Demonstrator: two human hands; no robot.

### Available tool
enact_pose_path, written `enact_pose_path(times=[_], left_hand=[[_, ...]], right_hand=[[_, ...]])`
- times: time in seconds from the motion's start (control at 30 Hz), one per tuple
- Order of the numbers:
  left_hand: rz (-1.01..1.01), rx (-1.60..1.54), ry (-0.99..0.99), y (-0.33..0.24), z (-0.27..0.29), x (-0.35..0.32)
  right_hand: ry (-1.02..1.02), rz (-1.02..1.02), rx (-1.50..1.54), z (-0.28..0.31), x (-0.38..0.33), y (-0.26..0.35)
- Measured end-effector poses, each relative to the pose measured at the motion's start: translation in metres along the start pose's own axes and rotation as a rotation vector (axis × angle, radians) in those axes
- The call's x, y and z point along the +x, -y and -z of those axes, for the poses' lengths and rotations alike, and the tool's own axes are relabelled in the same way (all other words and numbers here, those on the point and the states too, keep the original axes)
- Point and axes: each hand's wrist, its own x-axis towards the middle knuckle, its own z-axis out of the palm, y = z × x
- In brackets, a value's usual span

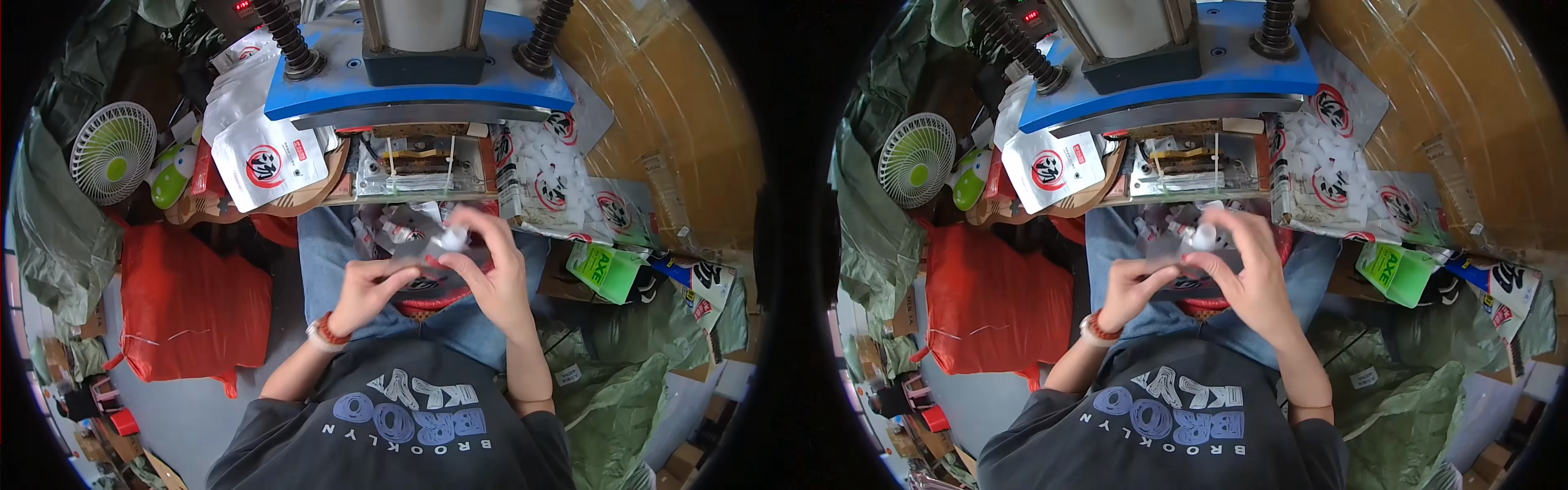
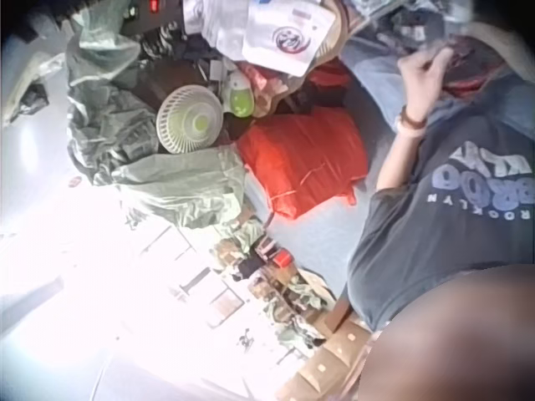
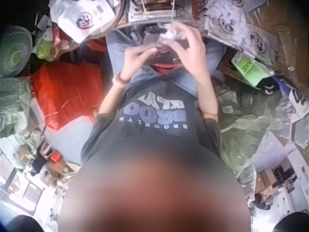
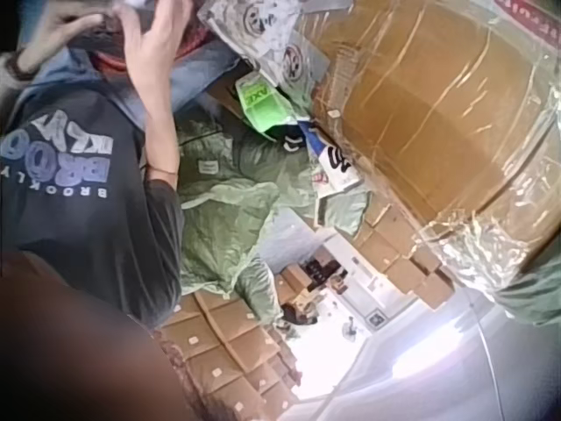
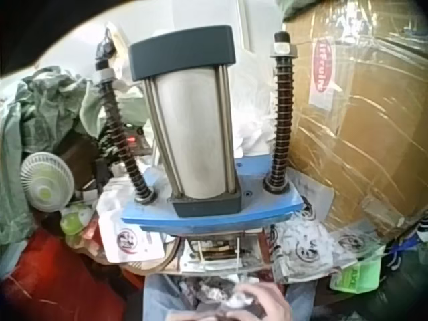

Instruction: Capping and sealing flexible pouches using a pneumatic capping machine in a packaging factory.

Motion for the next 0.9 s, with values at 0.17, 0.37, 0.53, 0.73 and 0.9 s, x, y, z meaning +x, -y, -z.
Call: enact_pose_path(times=[0.17,0.37,0.53,0.73,0.9], left_hand=[[0.316,-0.494,-0.212,0.001,0.0,0.042],[0.284,-0.558,-0.234,0.001,0.006,0.084],[0.21,-0.012,-0.204,0.005,0.047,0.08],[0.021,1.4,-0.324,0.062,0.125,0.05],[-0.204,0.928,-0.537,0.054,0.125,0.008]], right_hand=[[-0.388,-0.001,-0.262,0.047,-0.001,0.001],[-0.173,-0.233,-0.993,0.062,0.013,-0.083],[0.148,-0.333,-0.889,0.067,-0.007,-0.061],[0.043,-0.172,-0.831,0.091,-0.024,-0.08],[-0.141,-0.188,-0.367,0.096,-0.009,-0.051]])
